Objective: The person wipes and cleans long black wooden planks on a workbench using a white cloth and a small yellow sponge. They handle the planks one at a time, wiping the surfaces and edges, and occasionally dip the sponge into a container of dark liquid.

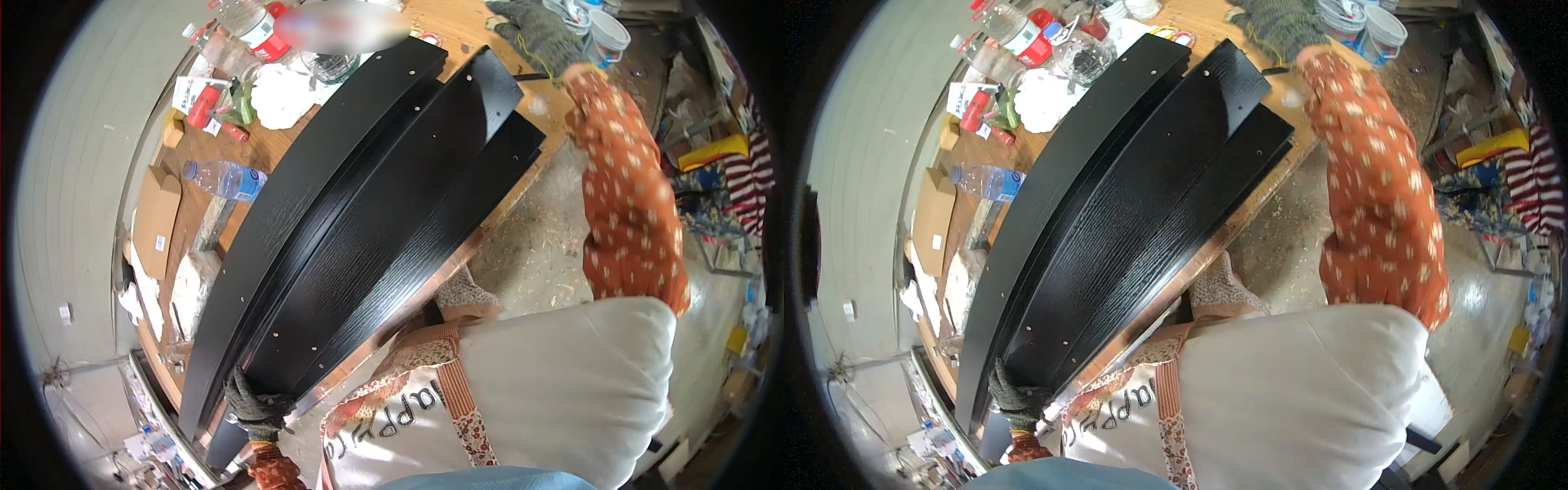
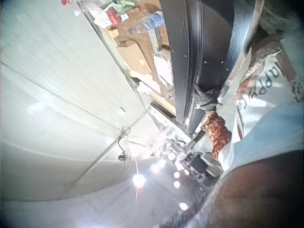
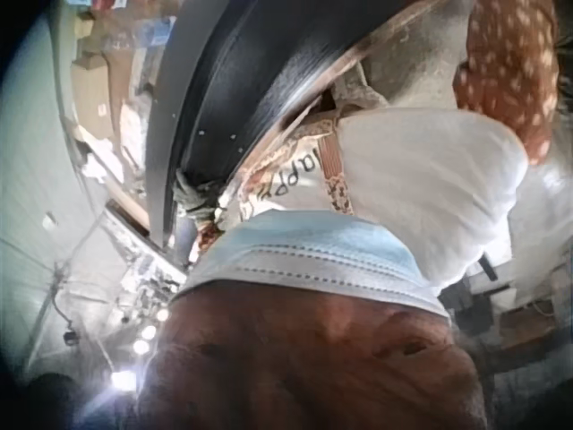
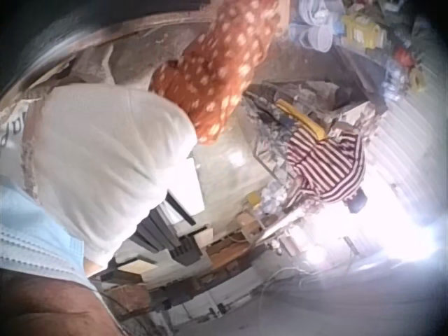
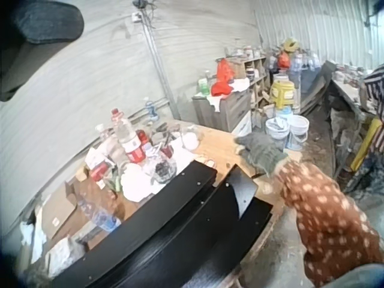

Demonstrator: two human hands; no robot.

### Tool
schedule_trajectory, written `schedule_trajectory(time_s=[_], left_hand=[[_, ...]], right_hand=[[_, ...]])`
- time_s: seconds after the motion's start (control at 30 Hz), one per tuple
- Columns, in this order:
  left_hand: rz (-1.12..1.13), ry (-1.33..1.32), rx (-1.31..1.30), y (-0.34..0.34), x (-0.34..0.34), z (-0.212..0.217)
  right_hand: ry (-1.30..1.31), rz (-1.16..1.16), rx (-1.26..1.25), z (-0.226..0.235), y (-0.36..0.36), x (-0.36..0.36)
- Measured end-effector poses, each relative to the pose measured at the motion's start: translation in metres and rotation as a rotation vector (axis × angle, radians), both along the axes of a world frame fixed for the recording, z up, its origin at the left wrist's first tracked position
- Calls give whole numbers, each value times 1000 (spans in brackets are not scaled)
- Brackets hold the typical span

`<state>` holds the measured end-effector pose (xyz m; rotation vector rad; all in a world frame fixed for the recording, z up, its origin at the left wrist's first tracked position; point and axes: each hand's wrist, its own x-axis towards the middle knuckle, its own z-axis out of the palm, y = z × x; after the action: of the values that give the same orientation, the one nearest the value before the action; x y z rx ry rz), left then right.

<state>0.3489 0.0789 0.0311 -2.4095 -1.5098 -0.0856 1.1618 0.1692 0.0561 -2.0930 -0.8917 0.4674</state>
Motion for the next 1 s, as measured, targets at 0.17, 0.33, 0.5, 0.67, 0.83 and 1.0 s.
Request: schedule_trajectory(time_s=[0.17, 0.33, 0.5, 0.67, 0.83, 1.0], left_hand=[[45, -13, -193, 2, 13, 17], [-52, -62, -525, 35, 19, 24], [145, -19, -474, 5, 39, 37], [433, -163, -202, -54, 17, 11], [880, -1005, -236, -79, -22, 12], [332, -1058, 206, -26, 57, 52]], right_hand=[[-931, 279, -78, 0, -23, -51], [-677, 323, 54, 7, -20, -44], [-787, 583, 252, 32, 38, -141], [-1076, 701, 63, 30, 117, -197], [-1170, 728, -93, 44, 142, -259], [-201, 1382, 209, 94, 63, -401]])
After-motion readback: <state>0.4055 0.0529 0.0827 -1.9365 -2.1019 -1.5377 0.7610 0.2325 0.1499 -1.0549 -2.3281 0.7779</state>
